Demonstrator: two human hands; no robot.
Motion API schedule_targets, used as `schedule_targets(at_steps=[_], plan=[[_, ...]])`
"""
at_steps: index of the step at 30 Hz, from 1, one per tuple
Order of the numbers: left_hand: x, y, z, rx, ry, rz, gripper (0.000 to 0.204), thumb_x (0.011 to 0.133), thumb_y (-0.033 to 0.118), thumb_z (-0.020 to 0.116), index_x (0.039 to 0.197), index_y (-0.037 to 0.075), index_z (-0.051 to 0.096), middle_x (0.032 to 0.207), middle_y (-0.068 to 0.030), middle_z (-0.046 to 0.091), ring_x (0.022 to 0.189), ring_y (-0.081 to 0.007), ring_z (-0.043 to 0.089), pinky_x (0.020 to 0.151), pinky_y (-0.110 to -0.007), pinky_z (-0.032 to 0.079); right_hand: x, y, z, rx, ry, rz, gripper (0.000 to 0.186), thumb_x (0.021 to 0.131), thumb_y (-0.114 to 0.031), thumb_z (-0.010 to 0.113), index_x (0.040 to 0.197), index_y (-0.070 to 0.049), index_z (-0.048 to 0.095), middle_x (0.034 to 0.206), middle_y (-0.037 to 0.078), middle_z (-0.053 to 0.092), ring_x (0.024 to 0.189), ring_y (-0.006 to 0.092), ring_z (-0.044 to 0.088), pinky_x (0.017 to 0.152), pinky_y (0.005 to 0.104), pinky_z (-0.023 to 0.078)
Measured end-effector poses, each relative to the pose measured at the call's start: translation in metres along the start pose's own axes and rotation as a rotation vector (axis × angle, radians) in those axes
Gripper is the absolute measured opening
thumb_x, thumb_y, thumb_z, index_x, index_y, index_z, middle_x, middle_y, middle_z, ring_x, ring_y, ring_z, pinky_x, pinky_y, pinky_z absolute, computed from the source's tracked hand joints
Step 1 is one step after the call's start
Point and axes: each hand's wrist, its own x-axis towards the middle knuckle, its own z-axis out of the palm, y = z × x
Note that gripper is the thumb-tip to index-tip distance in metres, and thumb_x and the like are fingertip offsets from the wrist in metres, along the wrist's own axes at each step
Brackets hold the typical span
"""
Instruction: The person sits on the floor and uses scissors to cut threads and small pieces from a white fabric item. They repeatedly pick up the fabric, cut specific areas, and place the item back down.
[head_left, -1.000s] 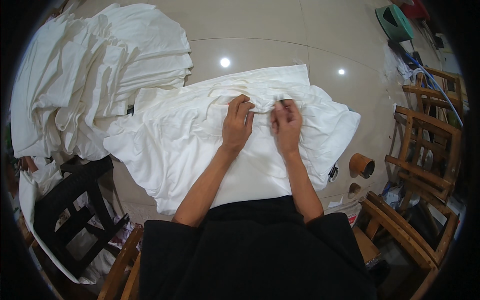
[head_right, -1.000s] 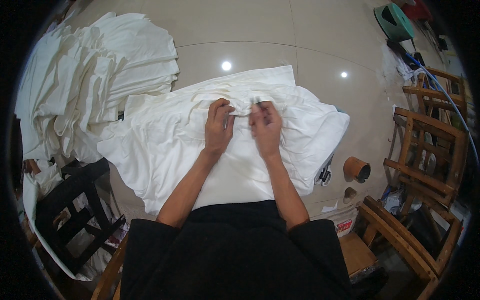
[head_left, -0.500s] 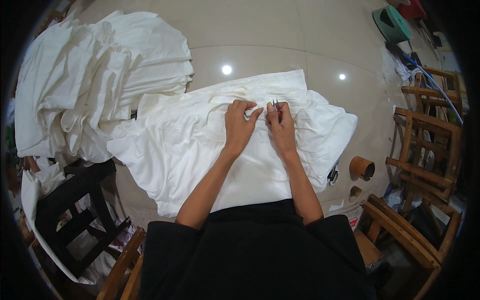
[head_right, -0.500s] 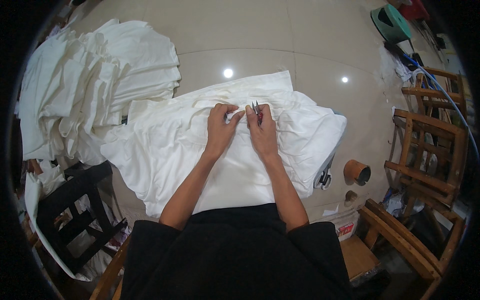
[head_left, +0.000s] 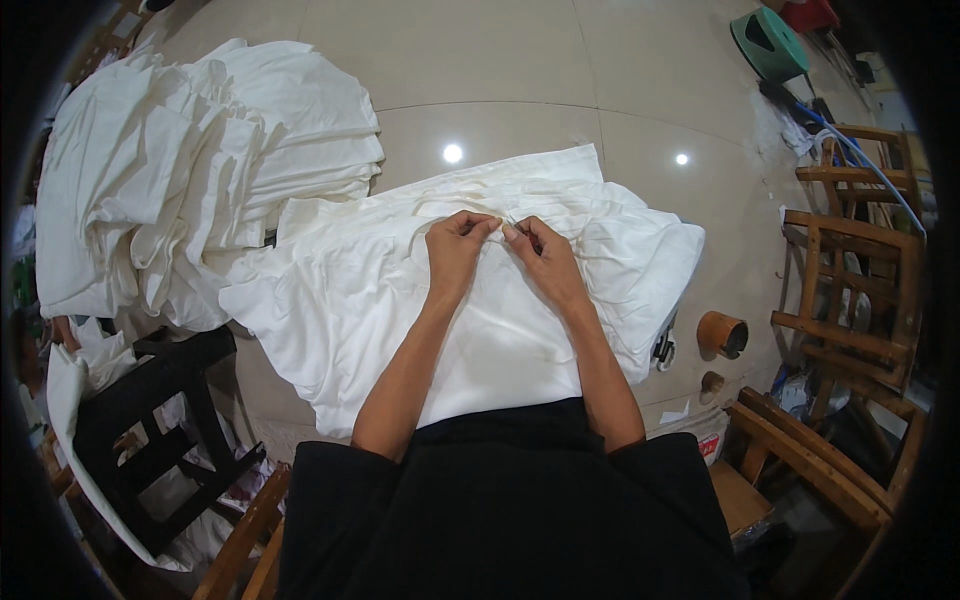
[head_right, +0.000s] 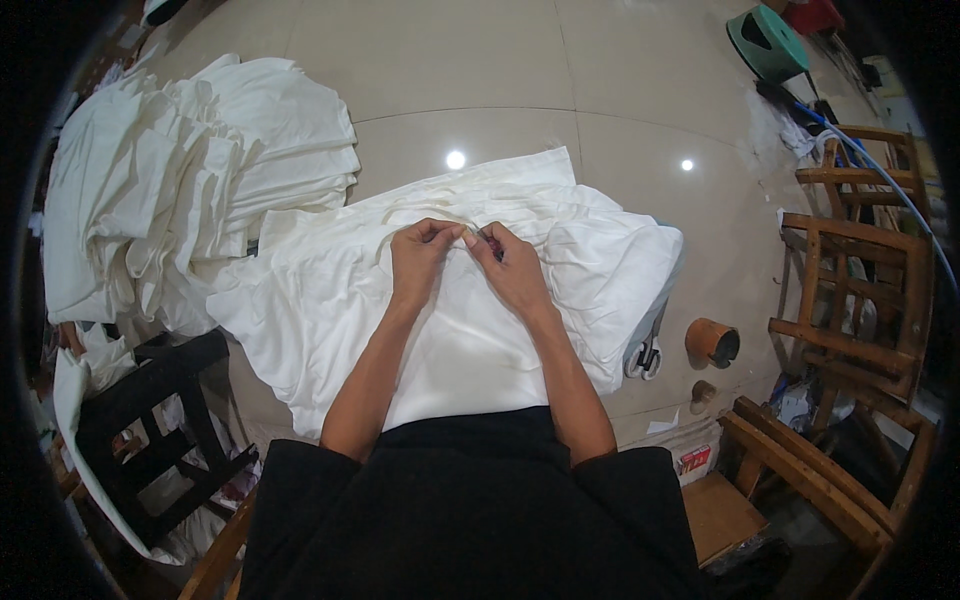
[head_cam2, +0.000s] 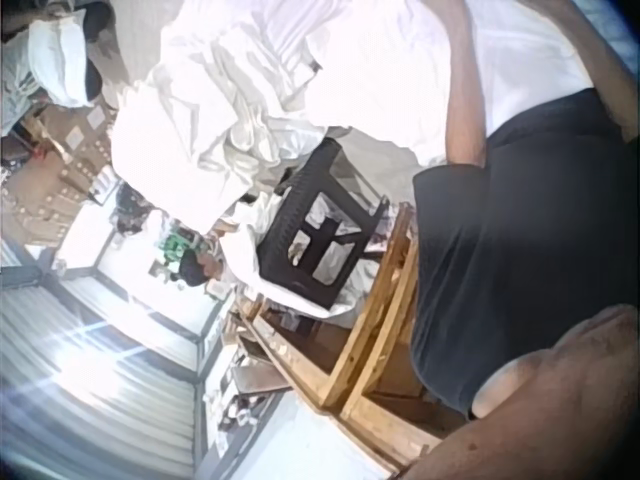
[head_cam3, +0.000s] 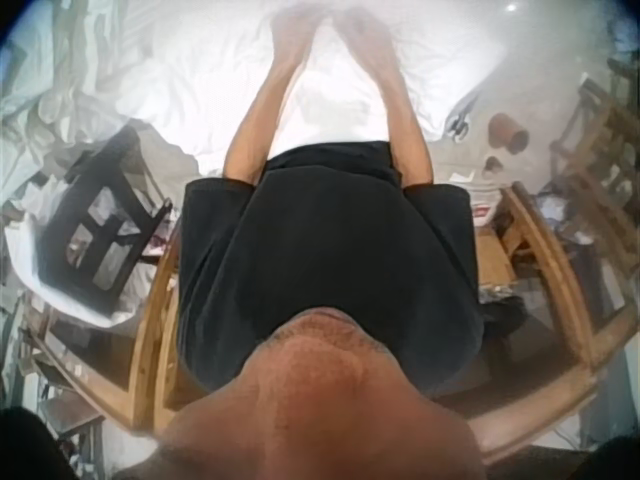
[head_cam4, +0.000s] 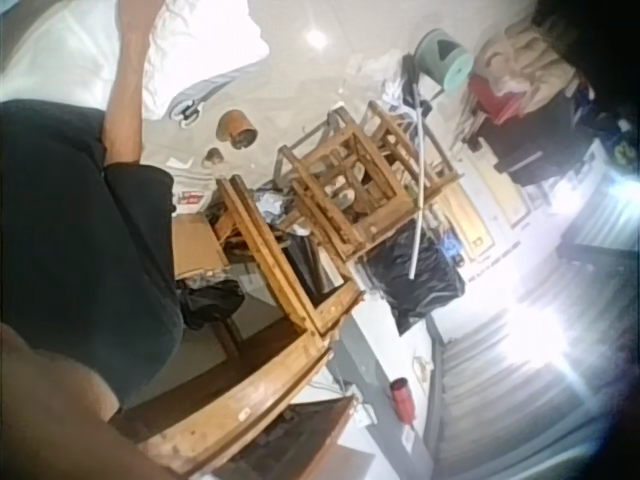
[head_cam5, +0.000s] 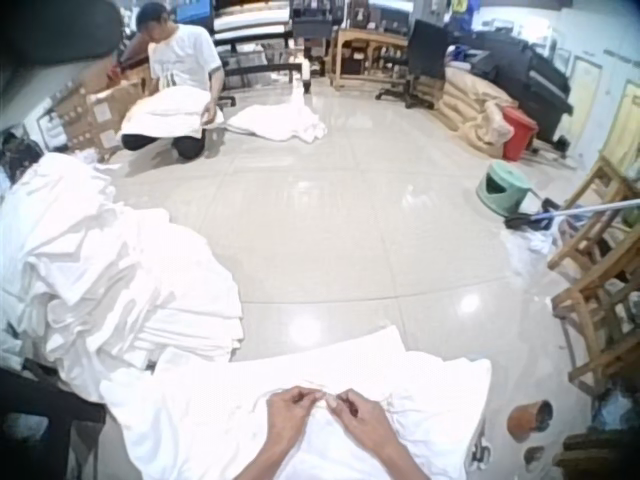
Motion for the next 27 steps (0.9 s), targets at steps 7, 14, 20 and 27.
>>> schedule_targets(at_steps=[7,14,20,27], plan=[[0.000,-0.008,0.003,-0.111,0.051,0.036,0.015,0.091,0.011,0.071,0.090,-0.003,0.069,0.081,-0.0050,0.069,0.074,-0.0086,0.059,0.067,-0.024,0.046,0.000,-0.005,0.000,-0.184,-0.034,-0.035,0.038,0.092,-0.037,0.068,0.092,0.001,0.063,0.069,0.014,0.061,0.063,0.0267,0.057,0.062,0.0378,0.045],[0.001,-0.011,0.004,-0.121,0.054,0.074,0.017,0.093,0.015,0.070,0.090,-0.001,0.067,0.084,-0.0028,0.068,0.078,-0.0092,0.058,0.073,-0.025,0.046,0.007,-0.009,0.010,-0.327,-0.016,-0.121,0.035,0.091,-0.030,0.070,0.088,0.004,0.063,0.061,0.015,0.055,0.054,0.0257,0.048,0.055,0.0386,0.040],[0.001,-0.010,0.004,-0.093,0.034,0.075,0.019,0.094,0.018,0.069,0.090,-0.001,0.068,0.085,-0.0027,0.067,0.080,-0.0094,0.057,0.074,-0.025,0.046,0.007,-0.010,0.018,-0.373,0.061,-0.144,0.031,0.092,-0.028,0.068,0.086,0.002,0.063,0.060,0.019,0.057,0.051,0.0346,0.053,0.053,0.0416,0.040],[0.002,-0.016,-0.003,-0.052,0.025,0.109,0.019,0.099,0.019,0.064,0.101,0.000,0.066,0.094,-0.0065,0.069,0.086,-0.0125,0.063,0.077,-0.027,0.049,0.008,-0.014,0.018,-0.369,0.031,-0.114,0.030,0.093,-0.027,0.066,0.089,0.002,0.063,0.062,0.018,0.058,0.053,0.0303,0.055,0.056,0.0399,0.043]])
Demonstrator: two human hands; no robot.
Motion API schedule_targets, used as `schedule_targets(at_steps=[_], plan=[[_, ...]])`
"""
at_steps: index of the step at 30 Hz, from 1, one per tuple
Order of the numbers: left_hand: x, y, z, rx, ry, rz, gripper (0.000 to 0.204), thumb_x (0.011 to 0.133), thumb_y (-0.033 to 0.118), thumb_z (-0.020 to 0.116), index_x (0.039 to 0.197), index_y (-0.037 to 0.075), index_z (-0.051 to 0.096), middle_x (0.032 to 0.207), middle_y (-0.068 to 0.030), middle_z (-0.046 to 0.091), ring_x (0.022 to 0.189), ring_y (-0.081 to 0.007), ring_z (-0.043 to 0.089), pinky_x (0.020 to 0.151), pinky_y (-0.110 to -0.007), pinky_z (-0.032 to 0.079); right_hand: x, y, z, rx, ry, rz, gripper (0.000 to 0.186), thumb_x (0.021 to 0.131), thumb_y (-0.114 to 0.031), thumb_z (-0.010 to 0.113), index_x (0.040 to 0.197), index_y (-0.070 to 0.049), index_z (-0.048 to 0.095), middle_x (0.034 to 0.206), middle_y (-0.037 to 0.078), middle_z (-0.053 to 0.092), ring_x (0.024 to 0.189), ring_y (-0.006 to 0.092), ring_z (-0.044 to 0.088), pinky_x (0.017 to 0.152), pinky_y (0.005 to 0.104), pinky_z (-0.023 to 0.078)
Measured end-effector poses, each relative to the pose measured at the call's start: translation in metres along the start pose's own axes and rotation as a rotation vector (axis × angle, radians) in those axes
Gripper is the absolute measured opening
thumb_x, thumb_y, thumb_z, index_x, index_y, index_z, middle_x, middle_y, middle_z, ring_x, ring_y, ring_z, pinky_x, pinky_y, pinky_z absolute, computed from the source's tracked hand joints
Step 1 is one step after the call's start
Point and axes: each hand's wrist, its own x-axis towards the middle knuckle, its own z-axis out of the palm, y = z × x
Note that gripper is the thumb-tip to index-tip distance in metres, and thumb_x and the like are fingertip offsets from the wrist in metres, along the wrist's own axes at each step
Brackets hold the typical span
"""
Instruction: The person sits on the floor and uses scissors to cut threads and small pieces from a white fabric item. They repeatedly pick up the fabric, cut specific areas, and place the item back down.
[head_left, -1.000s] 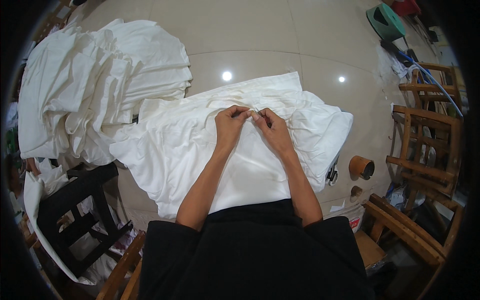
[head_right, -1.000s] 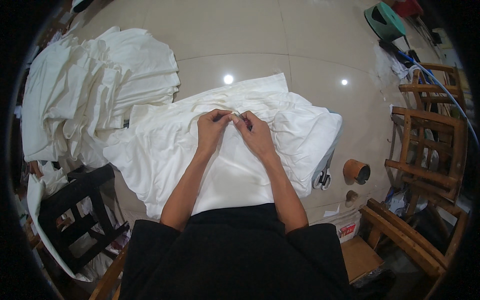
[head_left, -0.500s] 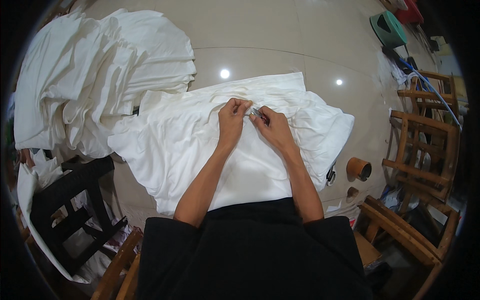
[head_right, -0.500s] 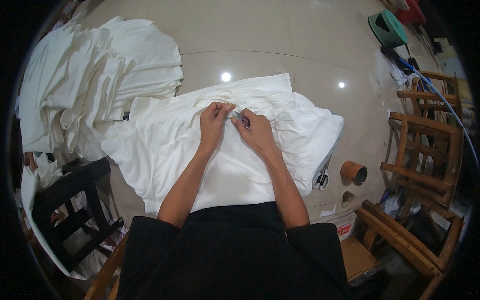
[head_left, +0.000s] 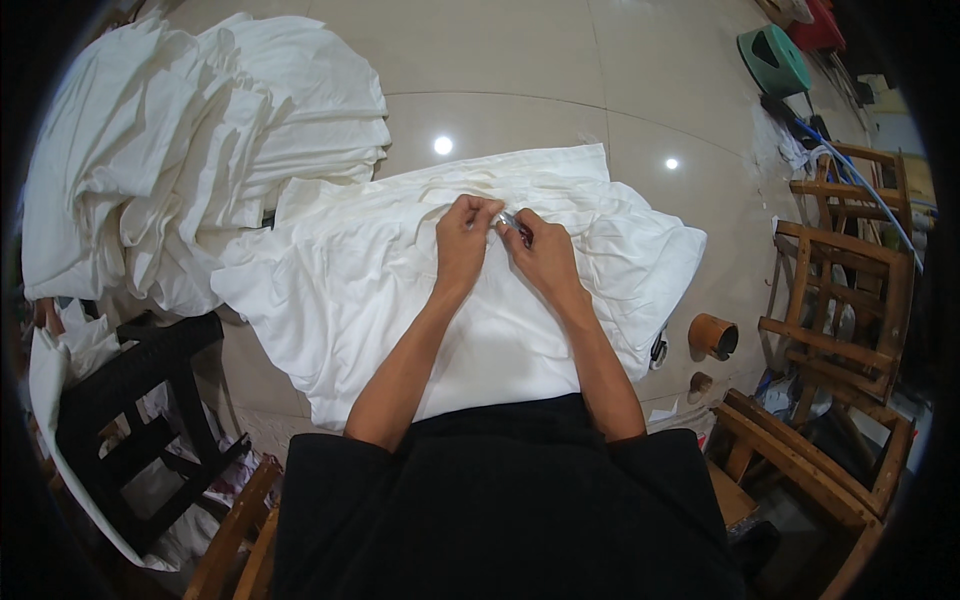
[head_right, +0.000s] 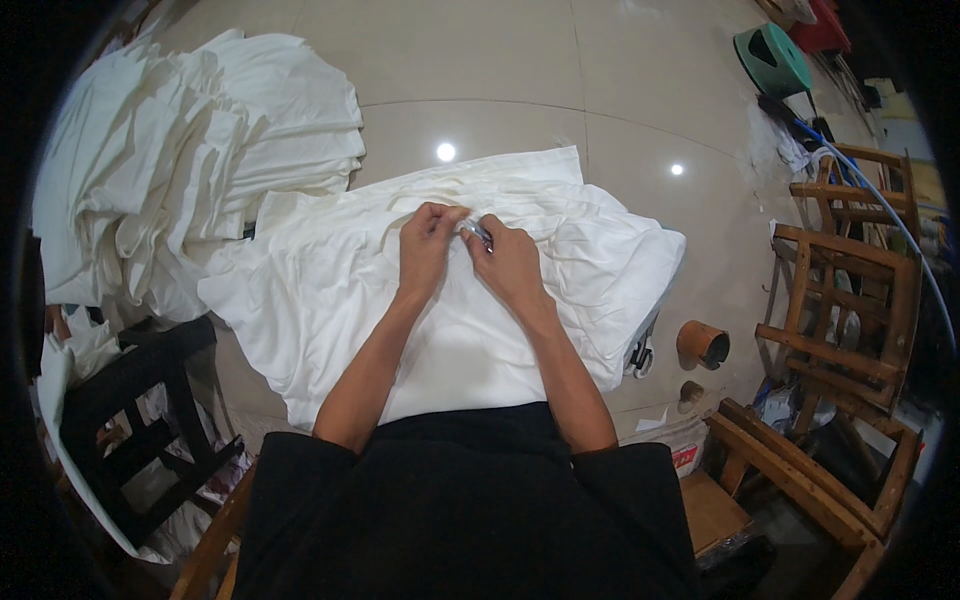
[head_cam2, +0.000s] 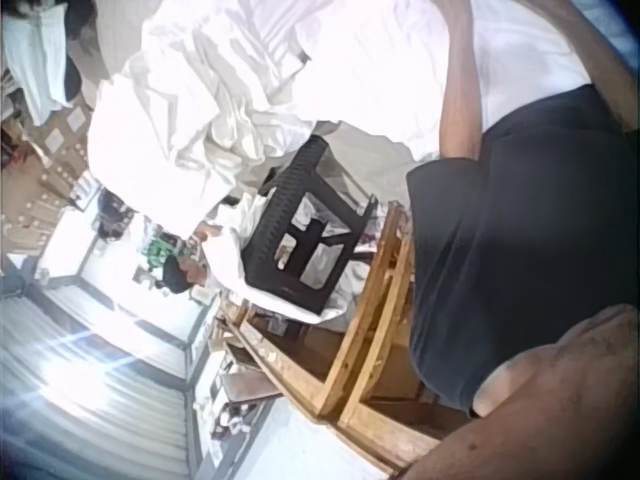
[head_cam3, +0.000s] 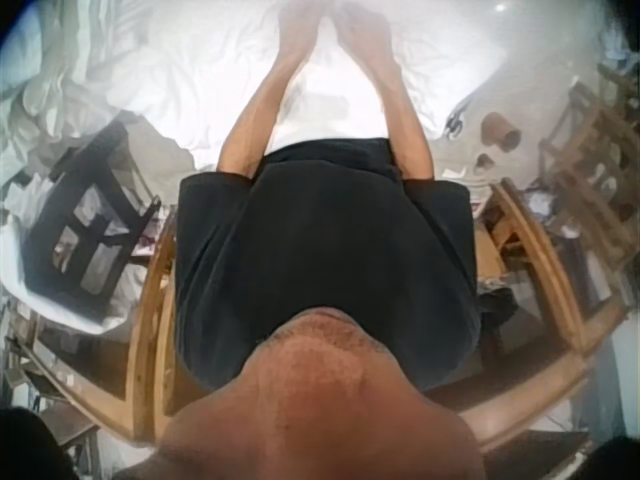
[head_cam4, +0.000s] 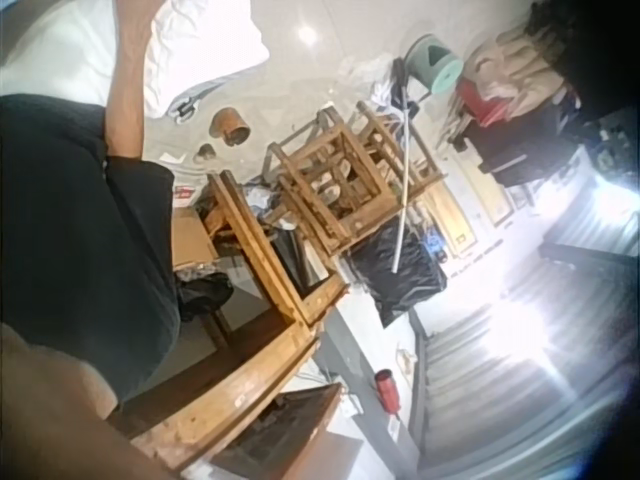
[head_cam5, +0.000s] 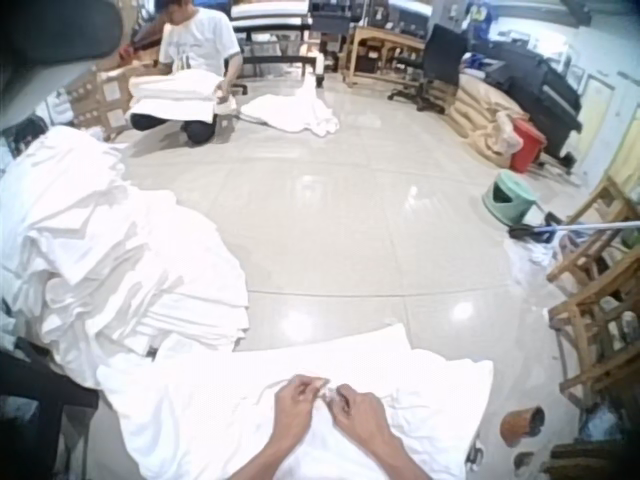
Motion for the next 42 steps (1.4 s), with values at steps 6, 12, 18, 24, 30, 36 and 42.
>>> schedule_targets(at_steps=[6,12,18,24,30,36,42], plan=[[-0.079,0.066,-0.117,0.202,0.517,0.281,0.039,0.107,0.030,0.036,0.114,-0.001,0.059,0.118,-0.0132,0.062,0.094,-0.0225,0.066,0.084,-0.034,0.051,0.001,0.019,-0.016,0.375,0.178,0.116,0.033,0.095,-0.028,0.068,0.089,0.003,0.061,0.065,0.004,0.055,0.063,0.0113,0.043,0.058,0.0311,0.040],[-0.233,0.020,-0.336,0.891,1.464,0.052,0.023,0.099,0.018,0.057,0.098,-0.004,0.063,0.094,-0.0120,0.063,0.086,-0.0278,0.061,0.079,-0.041,0.050,0.028,0.011,-0.030,0.256,0.183,0.168,0.032,0.096,-0.027,0.066,0.090,0.004,0.061,0.065,0.008,0.057,0.058,0.0158,0.047,0.057,0.0341,0.042],[-0.194,0.076,-0.247,0.731,1.198,0.291,0.027,0.099,0.012,0.057,0.120,-0.006,0.059,0.120,-0.0185,0.059,0.114,-0.0287,0.058,0.097,-0.039,0.046,0.031,0.021,-0.015,0.270,0.263,0.149,0.033,0.097,-0.029,0.065,0.091,0.004,0.060,0.066,0.010,0.057,0.059,0.0178,0.048,0.058,0.0355,0.042],[-0.029,0.078,-0.037,0.446,0.089,0.411,0.026,0.091,0.008,0.068,0.117,0.005,0.066,0.124,-0.0110,0.063,0.116,-0.0252,0.059,0.096,-0.035,0.045,0.024,0.029,-0.004,0.399,0.291,0.161,0.032,0.097,-0.028,0.064,0.091,0.003,0.059,0.065,0.012,0.059,0.058,0.0195,0.052,0.057,0.0364,0.043],[0.053,0.017,0.018,0.674,-0.266,0.370,0.021,0.081,0.015,0.079,0.096,0.002,0.072,0.096,-0.0097,0.067,0.085,-0.0236,0.061,0.077,-0.034,0.050,0.025,0.032,-0.009,0.380,0.325,0.128,0.031,0.097,-0.028,0.064,0.090,0.002,0.059,0.064,0.011,0.058,0.056,0.0198,0.051,0.056,0.0368,0.042],[0.058,0.001,0.015,0.306,-0.170,0.048,0.015,0.083,0.014,0.078,0.087,-0.001,0.074,0.075,-0.0037,0.069,0.063,-0.0109,0.054,0.062,-0.027,0.045,0.023,0.023,-0.010,0.296,0.282,0.117,0.033,0.096,-0.028,0.066,0.089,0.003,0.058,0.065,0.008,0.054,0.059,0.0171,0.046,0.057,0.0349,0.041],[0.063,0.010,0.012,0.261,-0.174,-0.115,0.019,0.082,0.015,0.078,0.085,-0.003,0.074,0.072,-0.0056,0.069,0.064,-0.0098,0.057,0.063,-0.028,0.047,0.021,0.025,-0.015,0.091,0.102,0.107,0.036,0.092,-0.030,0.069,0.089,0.004,0.060,0.066,0.013,0.057,0.059,0.0249,0.051,0.059,0.0392,0.042]])
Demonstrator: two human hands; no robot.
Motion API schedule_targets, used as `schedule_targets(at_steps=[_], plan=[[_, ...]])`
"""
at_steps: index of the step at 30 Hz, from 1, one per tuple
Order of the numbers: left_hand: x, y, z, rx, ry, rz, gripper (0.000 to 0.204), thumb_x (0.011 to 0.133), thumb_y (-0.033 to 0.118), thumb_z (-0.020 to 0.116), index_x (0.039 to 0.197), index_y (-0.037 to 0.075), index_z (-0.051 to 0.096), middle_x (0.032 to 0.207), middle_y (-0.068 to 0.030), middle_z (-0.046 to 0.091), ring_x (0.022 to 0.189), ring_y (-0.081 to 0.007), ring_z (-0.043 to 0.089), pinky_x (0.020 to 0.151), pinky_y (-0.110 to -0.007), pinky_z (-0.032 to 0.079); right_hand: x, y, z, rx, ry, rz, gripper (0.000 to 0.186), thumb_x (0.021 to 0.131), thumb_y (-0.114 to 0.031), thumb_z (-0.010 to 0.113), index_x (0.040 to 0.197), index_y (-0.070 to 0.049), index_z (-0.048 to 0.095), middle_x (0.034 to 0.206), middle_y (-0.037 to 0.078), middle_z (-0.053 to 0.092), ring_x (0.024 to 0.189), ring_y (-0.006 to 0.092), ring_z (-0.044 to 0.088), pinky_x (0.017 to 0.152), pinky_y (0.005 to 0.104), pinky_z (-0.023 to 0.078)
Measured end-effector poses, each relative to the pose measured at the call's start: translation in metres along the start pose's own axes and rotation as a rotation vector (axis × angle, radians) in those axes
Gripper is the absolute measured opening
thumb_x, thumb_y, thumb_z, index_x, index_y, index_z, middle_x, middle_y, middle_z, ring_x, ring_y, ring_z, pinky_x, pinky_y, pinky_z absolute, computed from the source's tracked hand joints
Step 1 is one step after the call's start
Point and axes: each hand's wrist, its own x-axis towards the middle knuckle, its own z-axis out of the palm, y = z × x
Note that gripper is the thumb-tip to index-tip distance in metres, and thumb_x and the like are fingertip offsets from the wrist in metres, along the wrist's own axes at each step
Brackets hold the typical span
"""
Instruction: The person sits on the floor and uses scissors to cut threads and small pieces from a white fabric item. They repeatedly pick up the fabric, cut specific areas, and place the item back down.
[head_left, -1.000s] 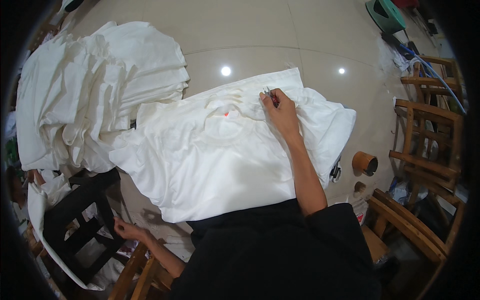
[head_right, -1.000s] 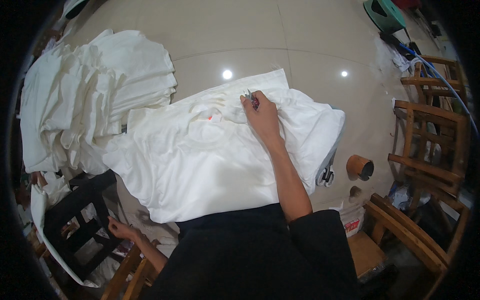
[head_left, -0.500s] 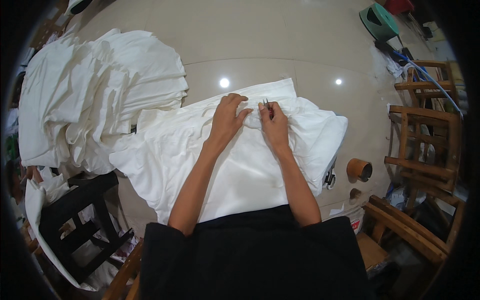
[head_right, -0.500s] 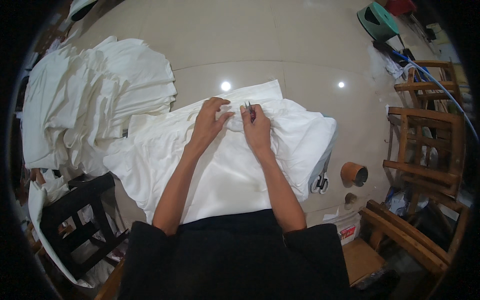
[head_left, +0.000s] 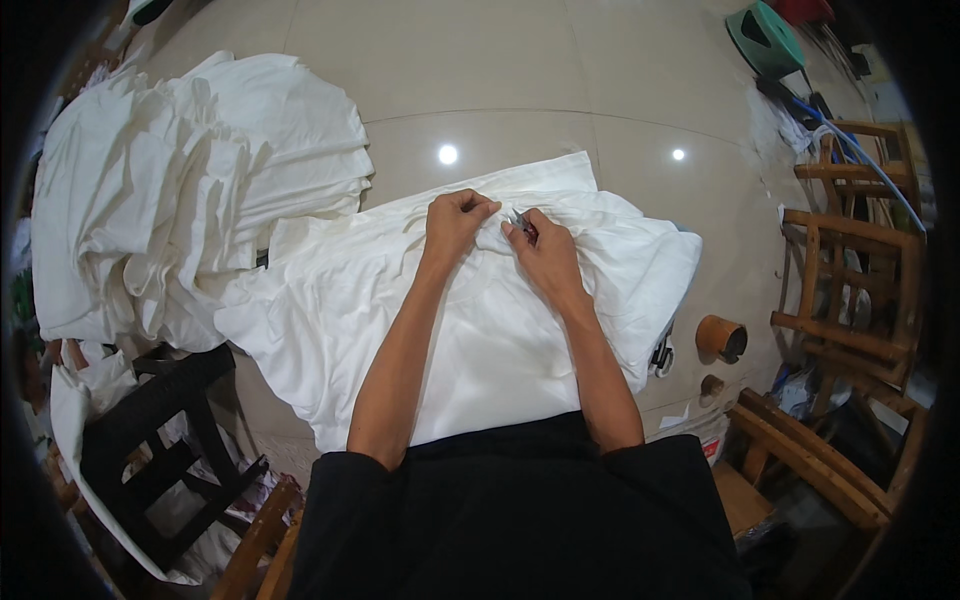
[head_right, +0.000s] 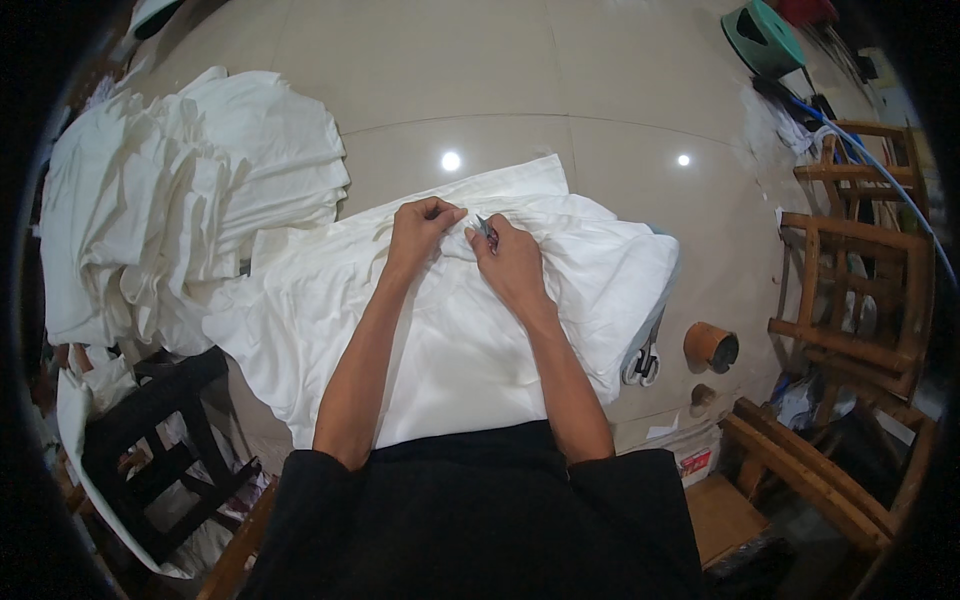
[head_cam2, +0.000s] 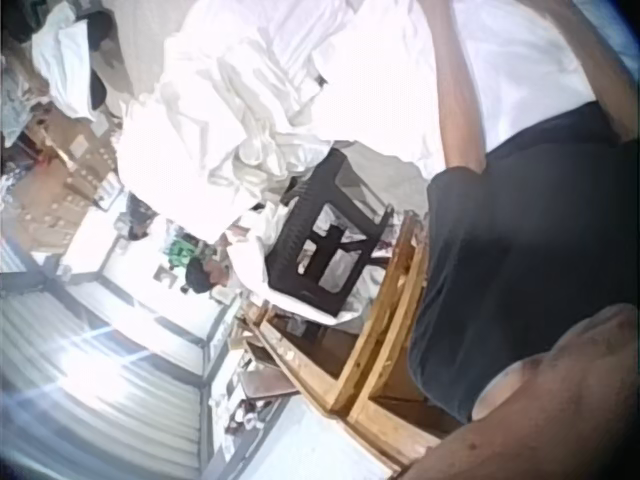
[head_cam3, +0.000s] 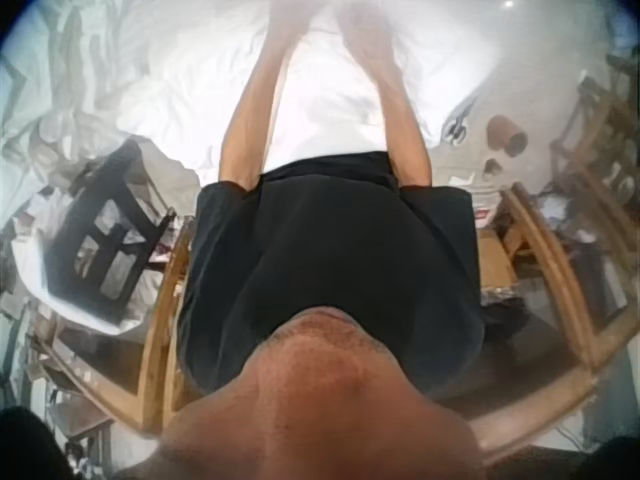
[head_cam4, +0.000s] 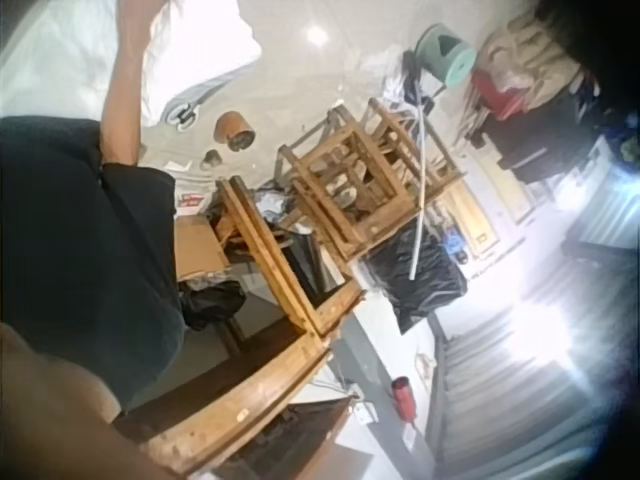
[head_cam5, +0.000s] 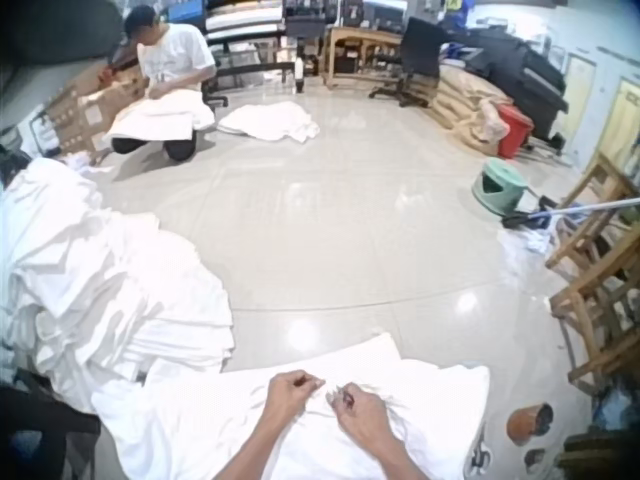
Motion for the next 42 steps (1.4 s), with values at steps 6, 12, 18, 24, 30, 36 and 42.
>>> schedule_targets(at_steps=[6,12,18,24,30,36,42], plan=[[-0.002,-0.001,-0.001,-0.162,0.004,-0.044,0.018,0.085,0.015,0.074,0.083,-0.002,0.071,0.073,-0.0026,0.067,0.068,-0.0096,0.058,0.066,-0.026,0.047,0.005,-0.020,0.000,-0.130,-0.067,-0.052,0.033,0.090,-0.029,0.067,0.089,0.004,0.064,0.066,0.022,0.062,0.061,0.0379,0.060,0.060,0.0461,0.044],[-0.003,0.004,0.000,-0.210,-0.036,0.007,0.018,0.090,0.018,0.072,0.089,0.001,0.071,0.082,-0.0016,0.069,0.076,-0.0076,0.058,0.071,-0.024,0.045,0.015,-0.014,0.008,-0.203,-0.050,-0.106,0.032,0.091,-0.028,0.065,0.087,0.004,0.066,0.061,0.022,0.060,0.056,0.0397,0.059,0.058,0.0477,0.044],[-0.015,0.005,-0.011,-0.300,0.067,0.103,0.019,0.094,0.021,0.067,0.095,0.002,0.068,0.089,-0.0034,0.070,0.079,-0.0095,0.057,0.074,-0.026,0.045,0.014,-0.018,0.008,-0.169,-0.082,-0.038,0.030,0.095,-0.027,0.063,0.093,0.002,0.067,0.069,0.020,0.066,0.066,0.0363,0.065,0.065,0.0465,0.049],[-0.188,-0.004,-0.163,0.354,1.035,0.146,0.029,0.102,0.026,0.040,0.080,0.009,0.049,0.077,0.0014,0.041,0.072,-0.0122,0.040,0.066,-0.029,0.036,0.014,-0.015,-0.006,0.289,0.149,0.151,0.036,0.093,-0.031,0.070,0.095,0.004,0.063,0.072,0.006,0.061,0.067,0.0127,0.052,0.063,0.0305,0.045],[-0.382,-0.122,-0.288,0.521,1.436,-0.130,0.022,0.099,0.009,0.057,0.117,-0.002,0.056,0.107,-0.0104,0.059,0.100,-0.0197,0.057,0.087,-0.033,0.048,0.041,-0.026,0.010,0.111,0.107,0.066,0.035,0.094,-0.031,0.067,0.096,0.004,0.062,0.072,0.018,0.066,0.064,0.0285,0.064,0.064,0.0391,0.049],[-0.262,0.006,-0.163,0.411,1.087,0.077,0.026,0.101,0.008,0.052,0.125,-0.002,0.055,0.120,-0.0137,0.061,0.110,-0.0212,0.058,0.097,-0.034,0.046,0.033,-0.007,0.013,-0.043,0.065,-0.013,0.038,0.094,-0.031,0.064,0.095,0.007,0.062,0.077,0.024,0.067,0.074,0.0395,0.067,0.069,0.0464,0.050],[-0.081,0.043,-0.036,0.185,0.295,0.434,0.028,0.093,-0.001,0.058,0.120,0.002,0.060,0.116,-0.0119,0.064,0.103,-0.0264,0.060,0.089,-0.035,0.048,0.029,-0.015,0.003,-0.119,-0.103,0.032,0.033,0.089,-0.025,0.064,0.091,0.007,0.064,0.079,0.026,0.067,0.076,0.0413,0.067,0.072,0.0469,0.051]])
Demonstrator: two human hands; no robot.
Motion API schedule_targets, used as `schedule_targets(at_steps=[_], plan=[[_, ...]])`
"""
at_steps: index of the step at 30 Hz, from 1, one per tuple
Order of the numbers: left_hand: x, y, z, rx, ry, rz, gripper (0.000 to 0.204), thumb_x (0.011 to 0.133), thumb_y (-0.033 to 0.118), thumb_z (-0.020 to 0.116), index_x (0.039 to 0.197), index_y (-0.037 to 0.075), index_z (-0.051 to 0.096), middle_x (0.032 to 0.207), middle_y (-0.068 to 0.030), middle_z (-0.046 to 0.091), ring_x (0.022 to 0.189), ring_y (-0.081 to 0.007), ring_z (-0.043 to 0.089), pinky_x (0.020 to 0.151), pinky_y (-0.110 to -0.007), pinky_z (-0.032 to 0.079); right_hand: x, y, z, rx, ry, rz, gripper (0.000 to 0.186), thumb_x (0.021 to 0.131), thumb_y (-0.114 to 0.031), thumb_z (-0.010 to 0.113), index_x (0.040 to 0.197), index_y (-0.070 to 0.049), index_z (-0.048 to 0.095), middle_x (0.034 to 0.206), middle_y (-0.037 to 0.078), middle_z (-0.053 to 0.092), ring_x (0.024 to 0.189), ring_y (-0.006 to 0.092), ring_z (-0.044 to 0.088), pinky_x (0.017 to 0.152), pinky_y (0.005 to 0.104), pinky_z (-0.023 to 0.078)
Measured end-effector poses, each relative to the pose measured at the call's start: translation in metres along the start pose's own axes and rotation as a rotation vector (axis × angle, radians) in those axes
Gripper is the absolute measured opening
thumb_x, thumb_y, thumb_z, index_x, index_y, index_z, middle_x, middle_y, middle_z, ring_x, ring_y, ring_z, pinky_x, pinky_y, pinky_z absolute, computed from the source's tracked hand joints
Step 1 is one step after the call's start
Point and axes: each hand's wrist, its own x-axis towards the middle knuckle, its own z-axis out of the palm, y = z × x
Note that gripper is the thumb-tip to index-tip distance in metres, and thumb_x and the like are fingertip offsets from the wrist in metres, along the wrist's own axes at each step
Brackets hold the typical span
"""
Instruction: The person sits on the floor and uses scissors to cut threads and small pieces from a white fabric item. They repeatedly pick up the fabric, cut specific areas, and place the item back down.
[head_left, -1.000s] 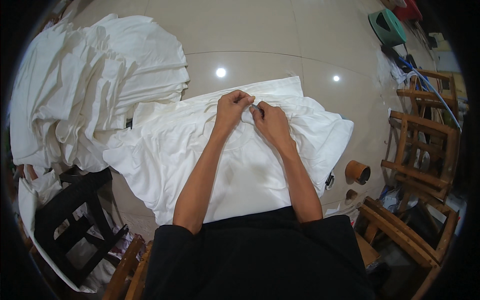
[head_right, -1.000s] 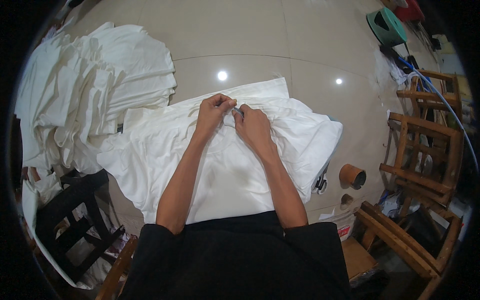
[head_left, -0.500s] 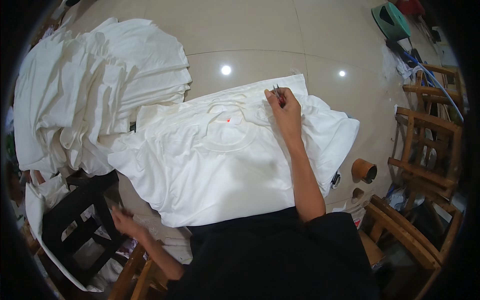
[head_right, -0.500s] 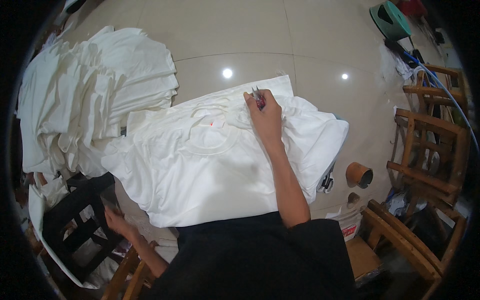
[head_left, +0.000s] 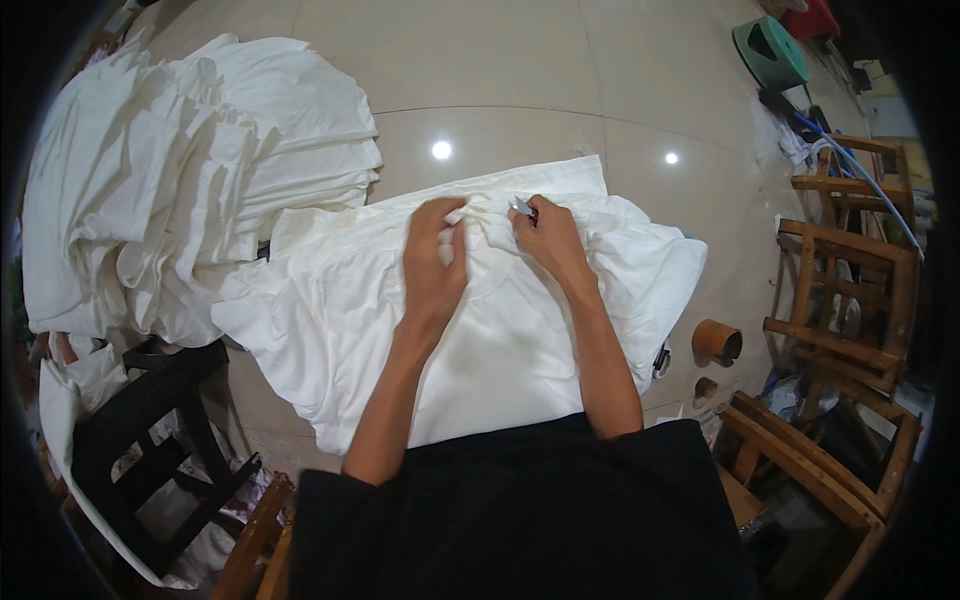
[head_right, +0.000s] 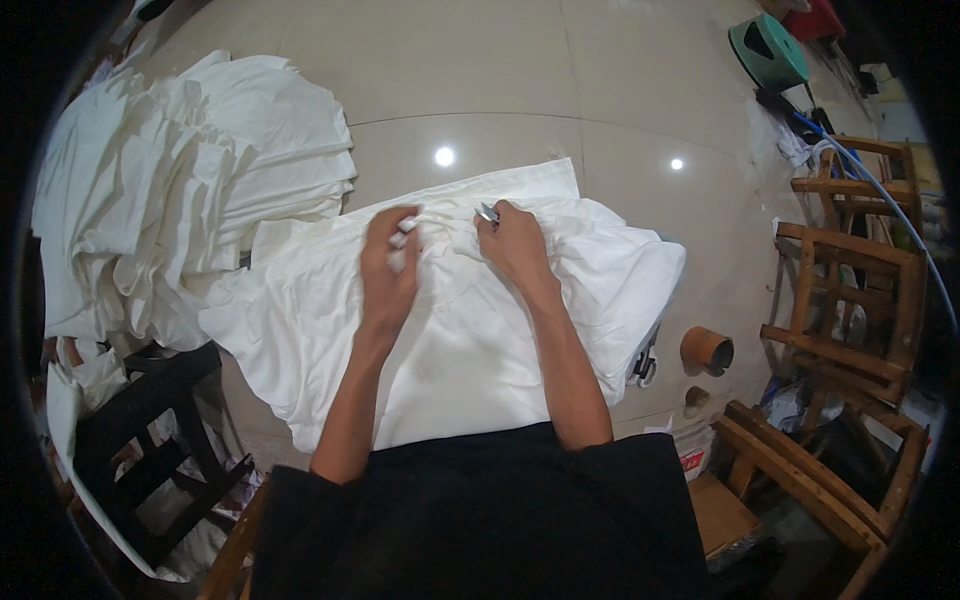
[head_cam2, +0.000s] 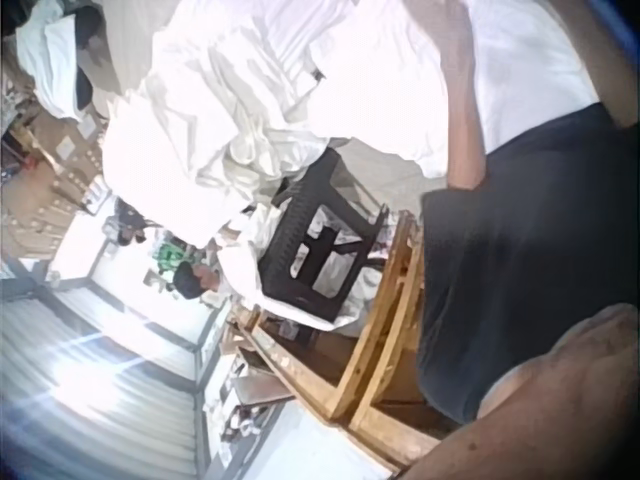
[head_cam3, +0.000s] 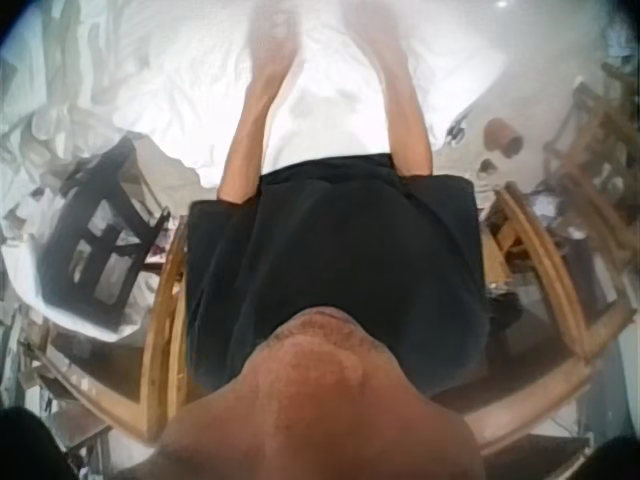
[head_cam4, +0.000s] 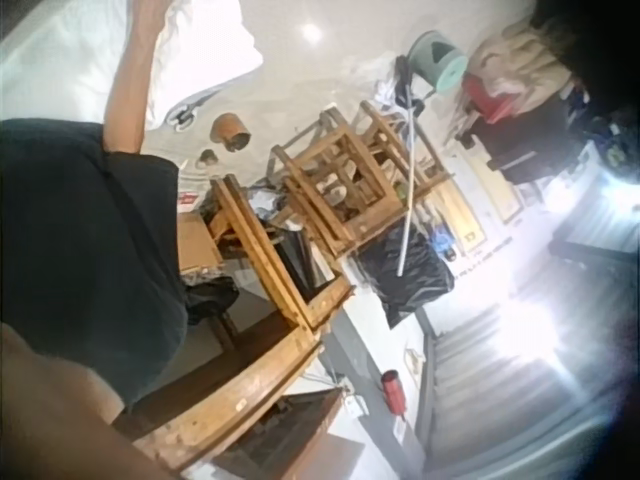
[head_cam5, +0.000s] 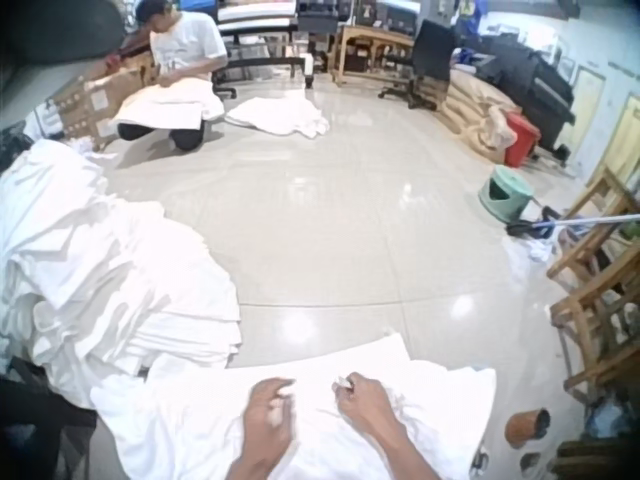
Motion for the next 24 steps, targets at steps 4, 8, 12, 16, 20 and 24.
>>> schedule_targets(at_steps=[4,8,12,16,20,24], plan=[[0.031,-0.039,0.052,0.089,-0.066,0.083,0.025,0.089,-0.003,0.057,0.114,0.000,0.061,0.113,-0.0155,0.064,0.103,-0.0336,0.060,0.088,-0.042,0.049,0.004,0.002,0.005,-0.068,-0.024,-0.059,0.031,0.088,-0.023,0.066,0.089,0.008,0.064,0.077,0.027,0.066,0.072,0.0407,0.064,0.069,0.0469,0.050],[0.023,-0.061,0.069,0.085,-0.057,0.012,0.021,0.089,-0.003,0.056,0.110,-0.001,0.061,0.108,-0.0156,0.065,0.102,-0.0339,0.061,0.087,-0.043,0.049,0.005,0.012,0.009,-0.060,0.032,-0.131,0.031,0.087,-0.021,0.067,0.083,0.009,0.063,0.070,0.027,0.063,0.061,0.0387,0.060,0.062,0.0454,0.047],[0.018,-0.068,0.073,0.084,-0.035,0.033,0.019,0.089,-0.003,0.057,0.108,-0.001,0.061,0.104,-0.0156,0.065,0.099,-0.0340,0.061,0.086,-0.043,0.049,0.005,0.014,0.012,-0.074,0.025,-0.125,0.030,0.086,-0.020,0.067,0.082,0.009,0.063,0.072,0.028,0.063,0.063,0.0407,0.061,0.063,0.0463,0.047],[0.022,-0.073,0.074,0.136,-0.031,0.074,0.016,0.089,-0.003,0.057,0.104,0.000,0.061,0.101,-0.0147,0.065,0.096,-0.0342,0.061,0.084,-0.043,0.049,0.005,0.009,0.009,-0.080,-0.004,-0.106,0.031,0.086,-0.021,0.067,0.084,0.010,0.064,0.073,0.028,0.064,0.064,0.0410,0.062,0.065,0.0460,0.048],[0.021,-0.071,0.073,0.156,-0.046,0.114,0.015,0.089,-0.002,0.058,0.103,0.000,0.061,0.099,-0.0137,0.065,0.095,-0.0333,0.061,0.083,-0.043,0.048,0.003,0.007,0.007,-0.085,-0.006,-0.079,0.032,0.086,-0.022,0.067,0.087,0.010,0.066,0.074,0.028,0.065,0.067,0.0413,0.064,0.066,0.0461,0.049],[0.022,-0.072,0.074,0.189,-0.058,0.129,0.015,0.089,-0.001,0.059,0.103,0.001,0.062,0.099,-0.0125,0.064,0.095,-0.0320,0.061,0.083,-0.042,0.048,0.004,0.005,0.009,-0.127,-0.016,-0.048,0.032,0.086,-0.023,0.067,0.088,0.009,0.067,0.075,0.027,0.066,0.070,0.0416,0.065,0.067,0.0465,0.049]])
